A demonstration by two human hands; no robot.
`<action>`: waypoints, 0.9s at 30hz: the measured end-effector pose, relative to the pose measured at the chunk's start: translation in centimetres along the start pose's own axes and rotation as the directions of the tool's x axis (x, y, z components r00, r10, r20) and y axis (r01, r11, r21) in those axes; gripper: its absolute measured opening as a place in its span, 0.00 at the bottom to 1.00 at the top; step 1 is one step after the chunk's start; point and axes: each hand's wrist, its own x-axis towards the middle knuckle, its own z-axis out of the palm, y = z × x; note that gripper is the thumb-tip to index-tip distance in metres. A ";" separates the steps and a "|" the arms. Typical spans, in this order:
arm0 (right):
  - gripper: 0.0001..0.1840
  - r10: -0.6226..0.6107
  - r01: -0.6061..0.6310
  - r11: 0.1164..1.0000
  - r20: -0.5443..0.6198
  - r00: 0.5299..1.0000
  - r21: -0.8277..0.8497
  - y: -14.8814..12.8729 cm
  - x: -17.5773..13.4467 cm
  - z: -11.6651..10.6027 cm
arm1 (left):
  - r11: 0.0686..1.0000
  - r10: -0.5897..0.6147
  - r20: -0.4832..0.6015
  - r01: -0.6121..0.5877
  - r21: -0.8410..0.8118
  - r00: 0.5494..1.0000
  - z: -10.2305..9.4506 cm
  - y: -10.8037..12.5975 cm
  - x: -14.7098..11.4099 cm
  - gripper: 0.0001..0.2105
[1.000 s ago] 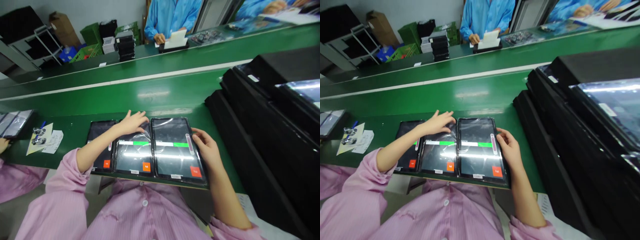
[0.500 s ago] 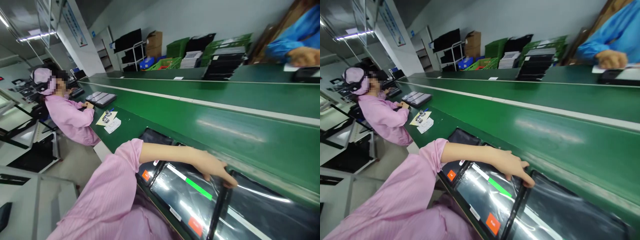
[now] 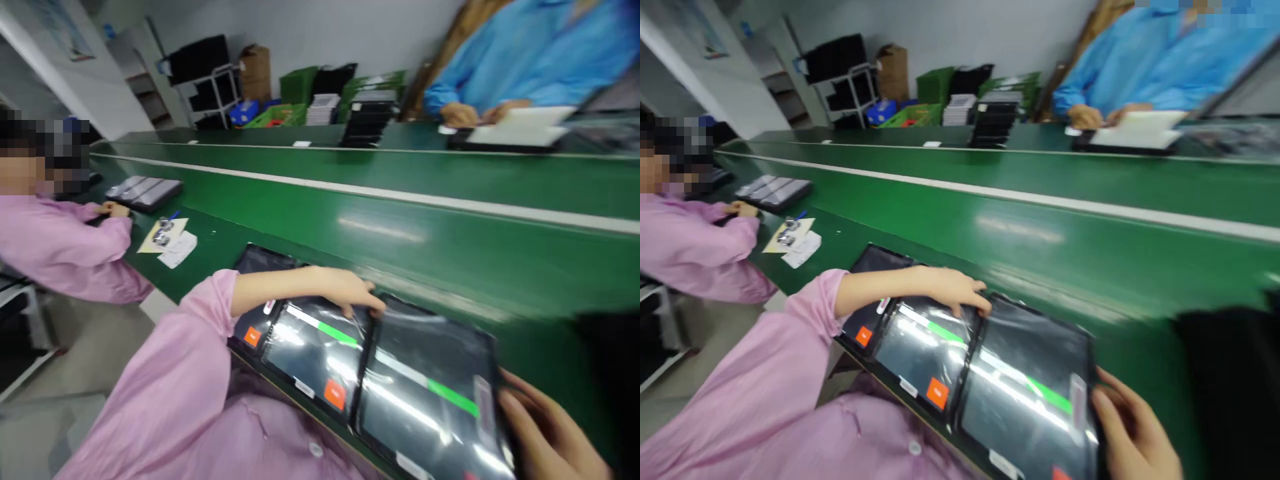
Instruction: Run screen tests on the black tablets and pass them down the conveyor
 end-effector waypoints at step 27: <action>0.14 -0.669 0.657 0.734 -0.015 0.743 -0.174 -10.4 -8.5 4.1 | 0.105 -0.987 -0.132 -0.252 -0.962 0.095 21.1 0.5 -26.8 0.47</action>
